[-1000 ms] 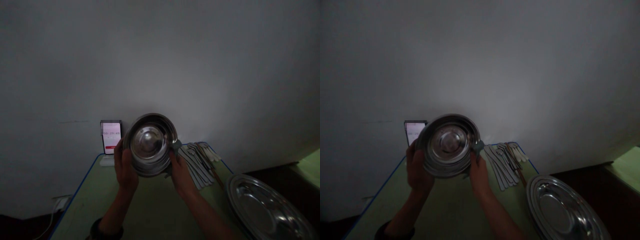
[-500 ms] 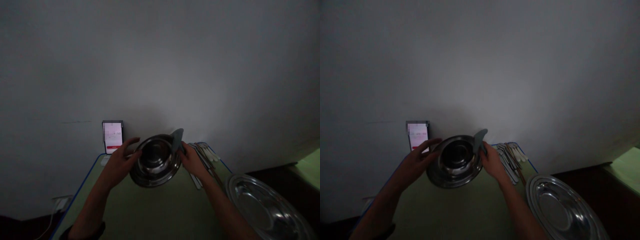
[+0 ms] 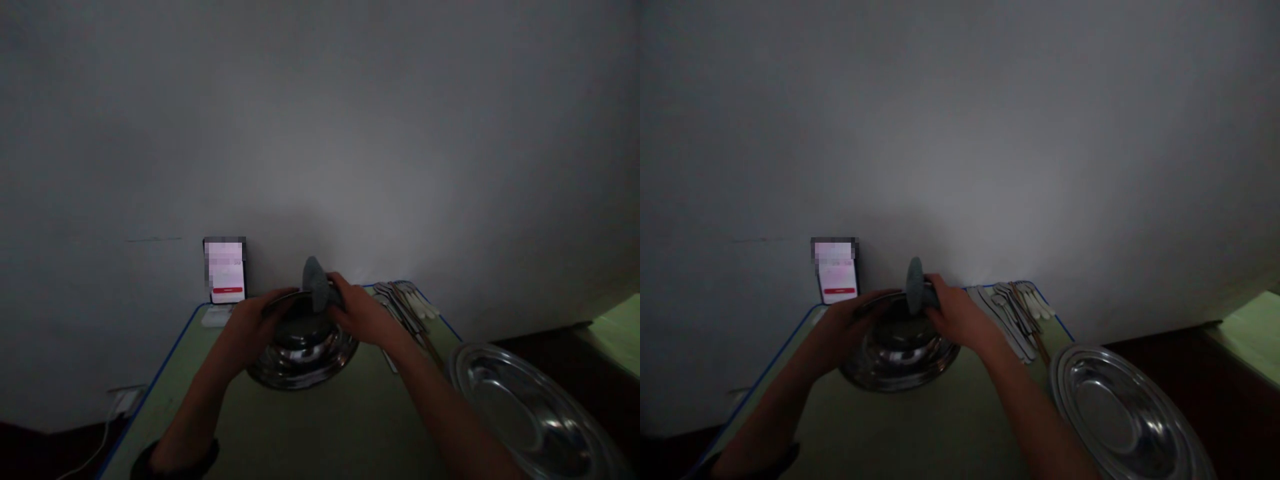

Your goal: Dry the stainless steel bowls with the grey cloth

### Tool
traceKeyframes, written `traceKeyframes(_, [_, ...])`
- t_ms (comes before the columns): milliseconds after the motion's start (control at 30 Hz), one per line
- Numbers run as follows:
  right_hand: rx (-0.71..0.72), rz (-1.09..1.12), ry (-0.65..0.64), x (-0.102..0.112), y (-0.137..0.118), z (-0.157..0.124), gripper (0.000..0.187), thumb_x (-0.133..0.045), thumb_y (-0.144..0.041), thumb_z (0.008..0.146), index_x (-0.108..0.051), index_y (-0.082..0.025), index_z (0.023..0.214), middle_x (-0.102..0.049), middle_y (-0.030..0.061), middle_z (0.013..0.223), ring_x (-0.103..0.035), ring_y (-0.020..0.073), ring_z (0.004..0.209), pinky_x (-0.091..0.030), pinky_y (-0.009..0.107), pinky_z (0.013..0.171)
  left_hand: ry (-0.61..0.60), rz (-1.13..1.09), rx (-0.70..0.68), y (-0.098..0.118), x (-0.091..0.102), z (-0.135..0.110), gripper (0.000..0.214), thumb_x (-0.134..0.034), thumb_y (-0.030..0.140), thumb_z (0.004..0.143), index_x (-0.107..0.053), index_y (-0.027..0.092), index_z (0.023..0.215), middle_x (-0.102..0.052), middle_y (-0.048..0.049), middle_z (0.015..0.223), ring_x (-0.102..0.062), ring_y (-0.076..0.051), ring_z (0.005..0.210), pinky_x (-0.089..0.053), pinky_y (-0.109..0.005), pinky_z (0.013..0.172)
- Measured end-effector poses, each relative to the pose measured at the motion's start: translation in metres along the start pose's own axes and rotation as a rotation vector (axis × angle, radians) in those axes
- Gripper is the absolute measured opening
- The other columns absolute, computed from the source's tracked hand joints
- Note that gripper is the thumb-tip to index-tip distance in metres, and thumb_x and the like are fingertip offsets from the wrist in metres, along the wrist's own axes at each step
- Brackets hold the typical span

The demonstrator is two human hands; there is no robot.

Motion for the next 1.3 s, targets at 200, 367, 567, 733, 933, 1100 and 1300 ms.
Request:
traceKeyframes(200, [-0.123, 0.229, 0.340, -0.017, 0.025, -0.016, 0.025, -0.048, -0.030, 0.087, -0.063, -0.019, 0.103, -0.072, 0.0080, 0.094, -0.065, 0.0222, 0.088, -0.048, 0.034, 0.081, 0.199, -0.138, 0.119, -0.015, 0.023, 0.003, 0.022, -0.071, 0.044, 0.070, -0.078, 0.027, 0.083, -0.078, -0.0033, 0.081, -0.069, -0.028, 0.085, -0.051, -0.039, 0.085])
traceKeyframes(367, [-0.542, 0.573, 0.567, -0.076, 0.041, -0.050, 0.040, -0.048, -0.052, 0.087, -0.065, -0.018, 0.100, -0.072, 0.0106, 0.101, -0.066, 0.0244, 0.097, -0.049, 0.035, 0.085, 0.443, -0.283, 0.217, -0.032, 0.025, 0.000, 0.032, -0.071, 0.045, 0.072, -0.074, 0.021, 0.095, -0.074, -0.0028, 0.084, -0.066, -0.023, 0.085, -0.049, -0.036, 0.084])
traceKeyframes(567, [-0.508, 0.773, 0.568, -0.072, 0.048, -0.035, 0.046, -0.053, -0.053, 0.084, -0.065, -0.017, 0.108, -0.071, 0.0098, 0.106, -0.064, 0.0242, 0.102, -0.049, 0.037, 0.089, 0.424, -0.401, 0.211, -0.028, 0.013, 0.000, 0.041, -0.068, 0.042, 0.076, -0.063, 0.021, 0.111, -0.070, -0.0050, 0.106, -0.062, -0.023, 0.102, -0.047, -0.034, 0.088])
traceKeyframes(733, [-0.261, 0.402, 0.397, -0.007, 0.047, -0.016, 0.021, -0.056, -0.034, 0.082, -0.069, -0.019, 0.090, -0.072, 0.0026, 0.086, -0.063, 0.0210, 0.085, -0.049, 0.036, 0.083, 0.278, -0.135, 0.147, -0.012, 0.026, 0.000, 0.041, -0.073, 0.041, 0.067, -0.067, 0.022, 0.103, -0.072, -0.0076, 0.097, -0.066, -0.027, 0.090, -0.050, -0.040, 0.084])
traceKeyframes(933, [-0.080, 0.230, 0.314, 0.011, 0.021, -0.006, 0.019, -0.051, -0.026, 0.081, -0.068, -0.018, 0.087, -0.070, 0.0019, 0.082, -0.061, 0.0195, 0.079, -0.047, 0.032, 0.077, 0.222, -0.203, 0.025, -0.005, 0.026, 0.001, 0.036, -0.070, 0.041, 0.073, -0.072, 0.025, 0.105, -0.075, -0.0058, 0.101, -0.066, -0.027, 0.098, -0.047, -0.041, 0.094])
traceKeyframes(1100, [-0.339, 0.326, 0.617, -0.022, 0.033, -0.021, 0.029, -0.048, -0.042, 0.086, -0.064, -0.018, 0.085, -0.067, 0.0043, 0.076, -0.059, 0.0193, 0.072, -0.046, 0.030, 0.068, 0.523, -0.430, 0.125, -0.031, 0.018, -0.003, 0.034, -0.070, 0.041, 0.075, -0.070, 0.022, 0.104, -0.073, -0.0045, 0.107, -0.063, -0.025, 0.108, -0.044, -0.040, 0.100])
traceKeyframes(1300, [-0.591, 0.660, 0.634, -0.084, 0.062, -0.046, 0.049, -0.048, -0.059, 0.085, -0.067, -0.016, 0.098, -0.072, 0.0098, 0.087, -0.066, 0.0237, 0.086, -0.050, 0.032, 0.071, 0.672, -0.458, 0.160, -0.038, -0.036, -0.019, 0.043, -0.054, 0.046, 0.088, -0.050, 0.022, 0.124, -0.058, -0.0093, 0.132, -0.053, -0.021, 0.124, -0.038, -0.034, 0.107])
Point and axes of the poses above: each hand's wrist, its own z-axis towards the middle knuckle, its own x-axis out of the back of the hand, y = z × x, the point moved 6 cm from there along z, towards the middle knuckle
